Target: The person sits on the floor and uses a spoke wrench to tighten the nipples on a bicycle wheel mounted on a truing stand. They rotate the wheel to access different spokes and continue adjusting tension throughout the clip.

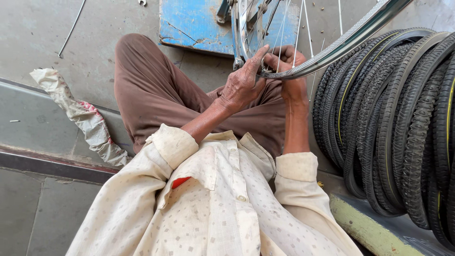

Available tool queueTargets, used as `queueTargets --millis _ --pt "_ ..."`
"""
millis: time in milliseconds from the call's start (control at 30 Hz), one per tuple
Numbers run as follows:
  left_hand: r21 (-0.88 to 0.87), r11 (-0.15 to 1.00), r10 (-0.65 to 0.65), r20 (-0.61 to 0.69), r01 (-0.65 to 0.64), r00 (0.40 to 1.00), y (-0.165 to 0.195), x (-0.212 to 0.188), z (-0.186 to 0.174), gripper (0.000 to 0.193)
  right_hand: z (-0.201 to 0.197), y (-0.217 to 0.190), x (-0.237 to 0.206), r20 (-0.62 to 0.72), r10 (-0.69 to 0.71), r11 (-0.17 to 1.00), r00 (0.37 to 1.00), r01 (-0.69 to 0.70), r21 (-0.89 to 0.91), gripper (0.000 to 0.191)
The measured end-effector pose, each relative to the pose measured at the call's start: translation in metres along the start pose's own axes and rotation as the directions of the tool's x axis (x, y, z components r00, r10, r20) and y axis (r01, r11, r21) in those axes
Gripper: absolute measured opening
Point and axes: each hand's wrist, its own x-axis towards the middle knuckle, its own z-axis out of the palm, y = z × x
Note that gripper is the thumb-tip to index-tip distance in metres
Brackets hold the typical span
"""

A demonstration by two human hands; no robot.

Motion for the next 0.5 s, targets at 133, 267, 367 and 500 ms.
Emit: queueTargets --millis 133,267,367,500 --pt "0.033 0.997 0.074 -0.007 -0.074 0.997 0.015 0.005 -0.006 0.086 -0.006 -0.011 -0.018 -0.046 -0.177 0.982 0.983 0.173 -0.081 0.02" --pt "0.006 0.993 0.121 0.023 -0.122 0.992 0.04 0.016 -0.018 0.077 0.004 -0.008 -0.009 -0.288 -0.292 0.928 0.912 0.344 0.146 0.019" --pt "0.002 0.991 0.135 0.079 -0.136 0.988 0.064 0.034 -0.028 0.046 -0.006 -0.027 0.007 -0.41 -0.224 0.664 0.884 0.446 0.6 0.023" --pt "-0.106 0.985 0.146 0.127 -0.133 0.981 0.093 0.073 -0.045 0.026 -0.021 -0.066 -0.017 -0.367 -0.18 0.62 0.913 0.395 0.678 0.023"
